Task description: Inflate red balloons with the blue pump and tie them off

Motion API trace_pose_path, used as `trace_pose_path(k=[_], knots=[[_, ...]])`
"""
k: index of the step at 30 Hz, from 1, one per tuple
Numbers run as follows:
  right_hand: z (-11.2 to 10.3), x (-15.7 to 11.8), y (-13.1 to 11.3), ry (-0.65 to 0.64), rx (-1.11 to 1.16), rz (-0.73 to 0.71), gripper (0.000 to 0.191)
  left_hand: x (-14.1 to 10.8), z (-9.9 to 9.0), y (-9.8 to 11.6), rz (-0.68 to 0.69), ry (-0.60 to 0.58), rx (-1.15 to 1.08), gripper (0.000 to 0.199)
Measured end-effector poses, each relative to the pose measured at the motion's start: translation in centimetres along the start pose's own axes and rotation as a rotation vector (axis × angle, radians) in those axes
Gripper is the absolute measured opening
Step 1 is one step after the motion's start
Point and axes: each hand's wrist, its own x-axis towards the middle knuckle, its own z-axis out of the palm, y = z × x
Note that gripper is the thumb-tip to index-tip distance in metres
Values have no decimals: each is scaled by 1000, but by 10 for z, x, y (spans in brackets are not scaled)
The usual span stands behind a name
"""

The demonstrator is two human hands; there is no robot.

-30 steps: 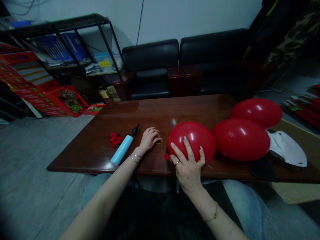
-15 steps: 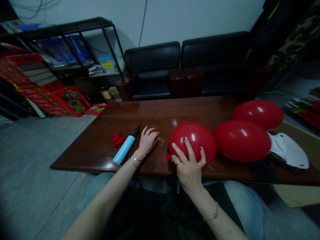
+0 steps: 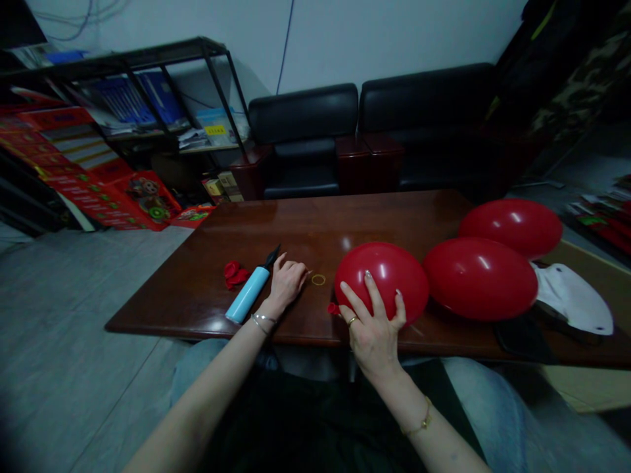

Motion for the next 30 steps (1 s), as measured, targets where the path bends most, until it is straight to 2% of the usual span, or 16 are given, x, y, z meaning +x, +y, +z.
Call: trace_pose_path(k=[5, 10, 18, 23, 30], knots=[[0, 1, -1, 2, -10, 2, 28, -11, -3, 8, 14, -41, -39, 19], [0, 1, -1, 3, -10, -4, 28, -33, 6, 18, -59, -152, -263, 6], [0, 1, -2, -5, -10, -9, 27, -43, 10, 24, -102, -159, -377, 5], [1, 0, -2, -9, -5, 0, 29, -45, 9, 26, -52, -176, -374, 5], [0, 1, -3, -5, 0, -3, 29, -47, 7, 34, 139, -196, -231, 21]])
